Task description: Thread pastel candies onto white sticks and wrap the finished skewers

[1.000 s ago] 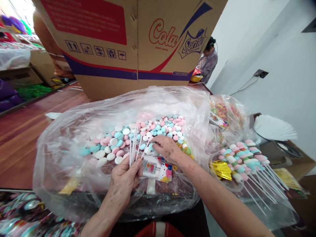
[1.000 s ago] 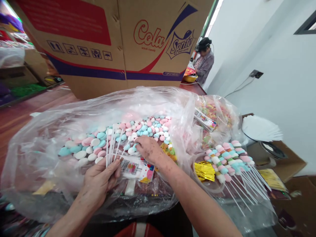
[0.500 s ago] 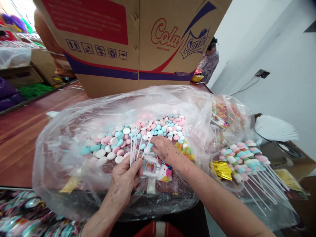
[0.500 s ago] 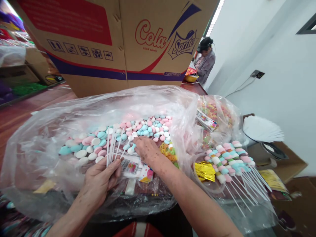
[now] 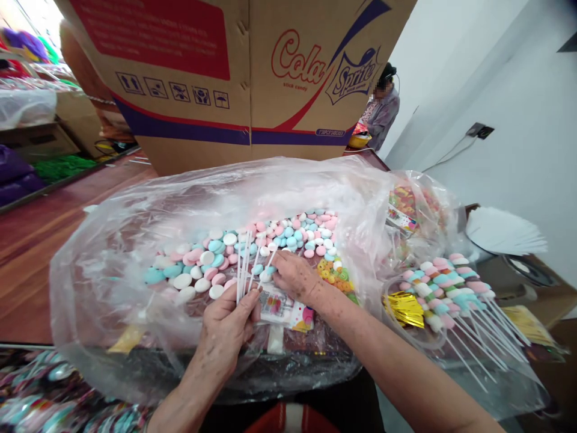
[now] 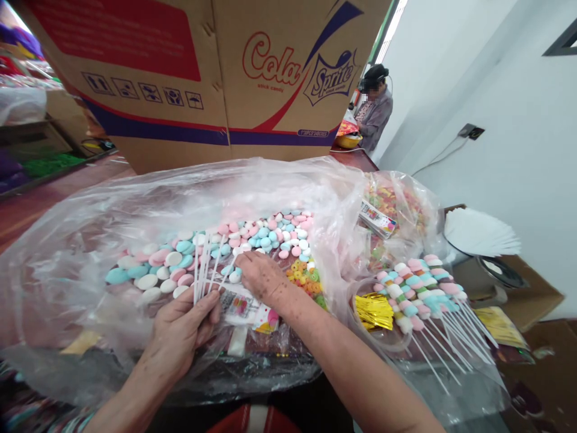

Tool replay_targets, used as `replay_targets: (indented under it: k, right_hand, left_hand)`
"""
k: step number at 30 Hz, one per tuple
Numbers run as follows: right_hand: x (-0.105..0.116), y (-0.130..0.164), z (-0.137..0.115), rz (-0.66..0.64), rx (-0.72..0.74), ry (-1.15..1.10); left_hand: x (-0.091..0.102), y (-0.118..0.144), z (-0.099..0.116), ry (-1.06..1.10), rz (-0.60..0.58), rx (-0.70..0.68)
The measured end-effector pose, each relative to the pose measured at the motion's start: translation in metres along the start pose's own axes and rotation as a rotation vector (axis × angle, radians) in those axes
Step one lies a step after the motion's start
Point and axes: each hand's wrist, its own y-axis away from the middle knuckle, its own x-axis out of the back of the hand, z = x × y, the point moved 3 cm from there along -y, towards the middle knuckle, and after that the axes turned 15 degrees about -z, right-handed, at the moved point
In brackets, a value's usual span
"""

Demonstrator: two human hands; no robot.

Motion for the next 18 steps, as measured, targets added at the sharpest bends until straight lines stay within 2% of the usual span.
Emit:
replay_targets:
  k: [5,8,10,15,18]
  right_hand:
    - [0.002,-0.002,0.004,-0.042,-0.019,-0.144]
    - [0.005,0.001,0.007,0.032,-0.042,-0.302]
    - [0.009,0.007,0.012,0.134,-0.084,-0.558]
    - [0.013,0.030,0.029,0.315,-0.178,-1.459]
    - [0.017,0.041,0.033,0.375,-0.185,-1.694]
  left_hand:
    - [-0.001,-0.001,0.002,-0.023,-0.017,-0.003]
    - [0.002,-0.001,0.001,-0.066,-0.027,-0.015]
    - [0.006,0.000,0.001,-0.134,-0.039,-0.032]
    - [0.012,0.001,0.005,-0.435,-0.090,-0.045]
    - [0.008,0.001,0.008,-0.549,-0.127,-0.046]
